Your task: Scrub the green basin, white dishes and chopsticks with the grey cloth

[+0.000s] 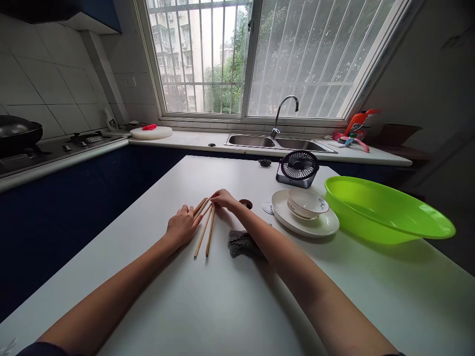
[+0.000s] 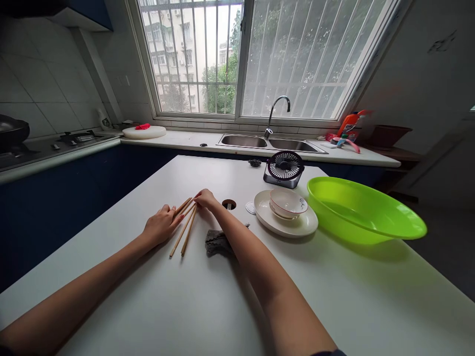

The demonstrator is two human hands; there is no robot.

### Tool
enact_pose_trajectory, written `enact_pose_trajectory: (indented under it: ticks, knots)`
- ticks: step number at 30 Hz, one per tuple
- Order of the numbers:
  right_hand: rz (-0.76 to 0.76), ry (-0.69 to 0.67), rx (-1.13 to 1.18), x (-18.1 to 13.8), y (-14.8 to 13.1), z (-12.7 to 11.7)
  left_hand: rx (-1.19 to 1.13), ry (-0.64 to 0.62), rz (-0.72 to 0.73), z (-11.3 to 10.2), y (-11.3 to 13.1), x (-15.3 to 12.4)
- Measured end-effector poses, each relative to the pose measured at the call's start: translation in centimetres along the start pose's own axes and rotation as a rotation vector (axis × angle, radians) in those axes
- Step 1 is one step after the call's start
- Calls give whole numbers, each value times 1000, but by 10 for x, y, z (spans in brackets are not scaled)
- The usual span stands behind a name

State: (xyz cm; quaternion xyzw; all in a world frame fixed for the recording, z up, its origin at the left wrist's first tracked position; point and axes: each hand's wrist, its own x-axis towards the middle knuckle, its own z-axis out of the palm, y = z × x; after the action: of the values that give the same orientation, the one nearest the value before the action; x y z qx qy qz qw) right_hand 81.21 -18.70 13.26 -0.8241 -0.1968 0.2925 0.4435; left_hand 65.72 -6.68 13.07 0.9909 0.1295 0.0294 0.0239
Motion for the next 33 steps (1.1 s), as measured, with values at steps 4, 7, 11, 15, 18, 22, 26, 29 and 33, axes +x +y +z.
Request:
enact_pose_trajectory:
  ticks: [4,7,11,15,18,22,26,29,33]
  knots:
    - [-75,27,99,2,1,-4,5,107,39,-4,0,2]
    - [-161,70,197,1,1,-7,-113,227,126,-9,1,2]
    - [-291,96,341,-4,-1,-13,-562,125,163,-15,4,1]
    - [-393,89,442,-11,-3,-18,-908,-68,117,-19,7,0]
    - [-473,72,489,-17,-5,-20,-1139,-183,55,-19,8,2]
    - [-578,43,513,-25,-8,-21,-1418,-361,-5,-20,8,4]
    - [-656,33,501,-31,-10,-22,-1590,-501,-103,-24,9,3]
    - [-693,40,482,-34,-11,-24,-1621,-546,-151,-27,10,3]
    - [-709,46,447,-38,-11,-26,-1609,-577,-134,-30,10,2]
